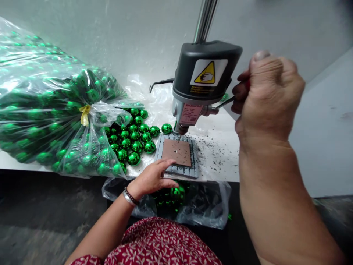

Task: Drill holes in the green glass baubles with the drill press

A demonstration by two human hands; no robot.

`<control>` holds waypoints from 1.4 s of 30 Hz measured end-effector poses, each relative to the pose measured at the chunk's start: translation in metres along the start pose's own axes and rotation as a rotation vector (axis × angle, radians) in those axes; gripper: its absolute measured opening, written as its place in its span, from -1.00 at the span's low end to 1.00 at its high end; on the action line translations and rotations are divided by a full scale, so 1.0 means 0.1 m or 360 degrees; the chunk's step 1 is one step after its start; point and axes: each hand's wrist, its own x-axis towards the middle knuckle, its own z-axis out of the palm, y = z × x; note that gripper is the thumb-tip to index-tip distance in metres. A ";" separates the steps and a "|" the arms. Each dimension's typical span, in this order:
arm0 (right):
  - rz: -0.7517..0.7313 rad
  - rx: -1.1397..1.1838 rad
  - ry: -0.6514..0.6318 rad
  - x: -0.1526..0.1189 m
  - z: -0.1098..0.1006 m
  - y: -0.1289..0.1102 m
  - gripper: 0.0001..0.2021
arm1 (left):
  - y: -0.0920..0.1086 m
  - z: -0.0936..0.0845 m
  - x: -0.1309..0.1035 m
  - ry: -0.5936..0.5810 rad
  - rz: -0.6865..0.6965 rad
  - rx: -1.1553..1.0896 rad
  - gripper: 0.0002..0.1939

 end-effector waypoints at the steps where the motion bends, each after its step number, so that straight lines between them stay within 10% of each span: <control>1: -0.0015 -0.0005 -0.0007 -0.01 -0.01 0.00 -0.59 | -0.04 -0.02 0.02 0.0130 -0.0068 0.0049 -0.39; 5: -0.0052 -0.0005 -0.0011 -0.02 -0.02 0.01 -0.60 | -0.25 -0.17 0.17 0.0649 -0.0432 0.0498 -0.60; 15: -0.0083 0.0014 -0.0006 -0.03 -0.03 0.00 -0.61 | -0.31 -0.33 0.43 0.0307 -0.0736 0.0975 -0.42; 20: -0.0103 0.0047 0.0000 -0.02 -0.01 0.01 -0.63 | -0.25 -0.40 0.39 0.0565 -0.0582 0.0098 -0.40; 28: -0.0157 0.0058 -0.0058 -0.01 -0.03 0.00 -0.65 | -0.21 -0.21 0.47 0.0330 -0.0626 -0.1760 -0.58; 34: -0.0151 0.0034 -0.0070 -0.01 -0.04 -0.02 -0.63 | -0.26 -0.15 0.55 0.0248 -0.0857 -0.1980 -0.64; 42: -0.0199 -0.0030 -0.0062 -0.06 -0.06 -0.03 -0.65 | -0.19 -0.08 0.75 0.0342 -0.0879 -0.1366 -0.76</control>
